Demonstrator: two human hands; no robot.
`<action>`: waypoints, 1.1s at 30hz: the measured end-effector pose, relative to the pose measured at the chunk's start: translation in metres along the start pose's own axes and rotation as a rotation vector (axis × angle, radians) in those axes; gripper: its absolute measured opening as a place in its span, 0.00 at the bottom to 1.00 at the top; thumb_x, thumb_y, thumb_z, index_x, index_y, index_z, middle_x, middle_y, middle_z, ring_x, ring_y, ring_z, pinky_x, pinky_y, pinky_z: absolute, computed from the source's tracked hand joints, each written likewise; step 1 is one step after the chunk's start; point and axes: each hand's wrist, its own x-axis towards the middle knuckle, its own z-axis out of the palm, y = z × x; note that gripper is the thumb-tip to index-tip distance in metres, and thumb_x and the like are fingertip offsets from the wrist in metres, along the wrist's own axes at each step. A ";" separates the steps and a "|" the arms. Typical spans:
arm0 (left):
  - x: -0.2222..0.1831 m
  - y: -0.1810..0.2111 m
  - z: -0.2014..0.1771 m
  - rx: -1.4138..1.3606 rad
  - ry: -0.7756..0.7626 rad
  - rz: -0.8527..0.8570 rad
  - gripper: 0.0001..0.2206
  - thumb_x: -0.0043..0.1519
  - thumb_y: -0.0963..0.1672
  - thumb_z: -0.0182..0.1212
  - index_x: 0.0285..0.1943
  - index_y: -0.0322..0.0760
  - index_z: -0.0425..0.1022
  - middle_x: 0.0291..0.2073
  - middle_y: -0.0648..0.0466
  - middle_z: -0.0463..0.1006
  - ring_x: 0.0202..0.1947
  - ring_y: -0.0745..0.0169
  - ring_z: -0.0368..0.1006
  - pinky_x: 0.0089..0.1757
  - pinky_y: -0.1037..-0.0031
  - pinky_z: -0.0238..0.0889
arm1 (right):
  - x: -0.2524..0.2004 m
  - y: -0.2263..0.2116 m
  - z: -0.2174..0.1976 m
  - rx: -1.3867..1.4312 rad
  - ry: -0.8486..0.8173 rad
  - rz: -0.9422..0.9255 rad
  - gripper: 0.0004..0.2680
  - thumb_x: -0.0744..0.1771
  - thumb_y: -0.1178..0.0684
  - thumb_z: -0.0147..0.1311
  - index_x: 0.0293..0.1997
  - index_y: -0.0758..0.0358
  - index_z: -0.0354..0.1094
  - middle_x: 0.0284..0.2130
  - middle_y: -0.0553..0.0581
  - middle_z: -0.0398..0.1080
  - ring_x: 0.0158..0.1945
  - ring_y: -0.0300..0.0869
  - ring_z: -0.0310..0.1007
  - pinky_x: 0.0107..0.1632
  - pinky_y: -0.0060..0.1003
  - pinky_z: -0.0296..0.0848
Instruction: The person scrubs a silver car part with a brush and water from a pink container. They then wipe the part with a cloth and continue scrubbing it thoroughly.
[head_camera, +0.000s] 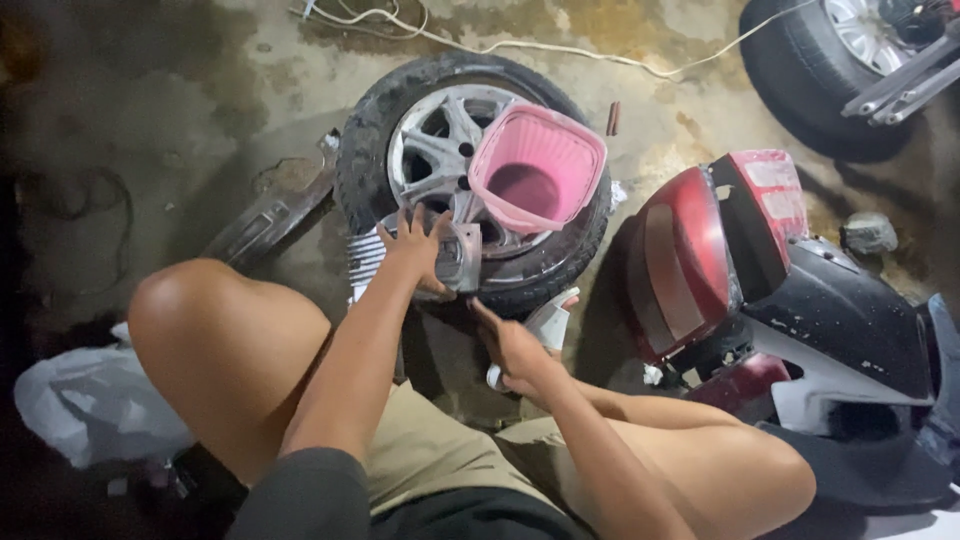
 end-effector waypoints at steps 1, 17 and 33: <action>-0.003 0.002 -0.004 0.003 0.010 -0.001 0.66 0.45 0.54 0.82 0.82 0.62 0.22 0.80 0.37 0.30 0.78 0.28 0.26 0.63 0.23 0.25 | -0.002 0.008 0.006 -0.002 0.007 -0.006 0.21 0.70 0.50 0.43 0.75 0.48 0.49 0.37 0.76 0.76 0.43 0.74 0.75 0.43 0.68 0.70; -0.021 -0.002 0.006 0.013 0.108 0.029 0.58 0.49 0.56 0.79 0.83 0.46 0.37 0.78 0.31 0.36 0.77 0.27 0.30 0.63 0.25 0.34 | 0.006 0.069 -0.003 0.960 0.459 0.166 0.12 0.72 0.51 0.47 0.60 0.55 0.73 0.30 0.65 0.76 0.14 0.41 0.68 0.13 0.31 0.66; -0.010 -0.001 0.011 0.159 0.313 0.127 0.48 0.40 0.57 0.82 0.68 0.38 0.65 0.69 0.38 0.54 0.69 0.37 0.51 0.55 0.37 0.59 | 0.007 0.068 -0.004 1.080 0.404 0.249 0.14 0.70 0.54 0.51 0.64 0.54 0.67 0.38 0.65 0.80 0.19 0.45 0.76 0.20 0.39 0.80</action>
